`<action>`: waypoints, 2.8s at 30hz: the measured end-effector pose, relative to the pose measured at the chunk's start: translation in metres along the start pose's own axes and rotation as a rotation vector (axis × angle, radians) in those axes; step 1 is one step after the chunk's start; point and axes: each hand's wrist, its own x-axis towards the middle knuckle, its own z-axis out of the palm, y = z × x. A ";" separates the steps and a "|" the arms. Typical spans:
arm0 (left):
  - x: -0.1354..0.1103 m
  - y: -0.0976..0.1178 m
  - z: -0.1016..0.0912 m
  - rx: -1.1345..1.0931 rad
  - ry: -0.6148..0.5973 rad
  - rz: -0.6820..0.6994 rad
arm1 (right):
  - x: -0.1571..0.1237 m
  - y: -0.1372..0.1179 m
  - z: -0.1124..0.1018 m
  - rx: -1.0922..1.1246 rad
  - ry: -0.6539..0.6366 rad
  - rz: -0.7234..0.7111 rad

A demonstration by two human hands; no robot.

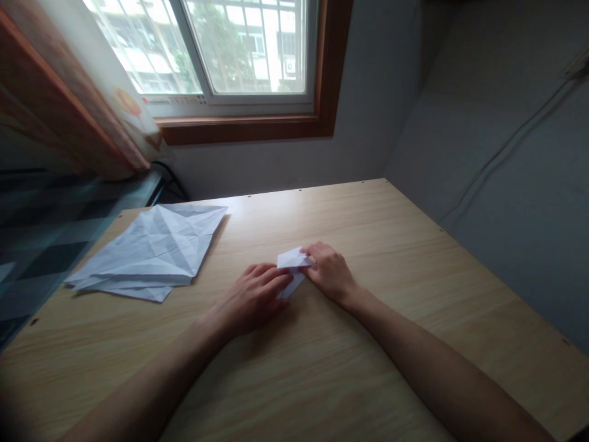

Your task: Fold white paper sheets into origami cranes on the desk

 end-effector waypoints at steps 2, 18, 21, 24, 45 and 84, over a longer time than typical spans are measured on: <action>-0.001 -0.001 0.000 -0.019 0.033 0.029 | -0.002 0.001 0.002 -0.029 0.002 -0.052; -0.001 -0.009 0.008 -0.092 0.153 -0.104 | -0.011 0.004 0.000 -0.064 -0.087 -0.310; 0.000 -0.011 0.007 -0.138 0.186 -0.173 | -0.010 -0.001 -0.001 0.028 -0.075 -0.214; 0.001 -0.012 0.004 -0.172 0.199 -0.244 | -0.009 -0.008 -0.001 0.128 -0.062 -0.072; 0.000 -0.011 0.003 -0.102 0.158 -0.238 | -0.017 -0.003 -0.010 0.162 -0.125 -0.255; -0.009 -0.009 0.000 0.073 -0.090 -0.179 | -0.057 -0.034 -0.016 -0.427 -0.482 -0.163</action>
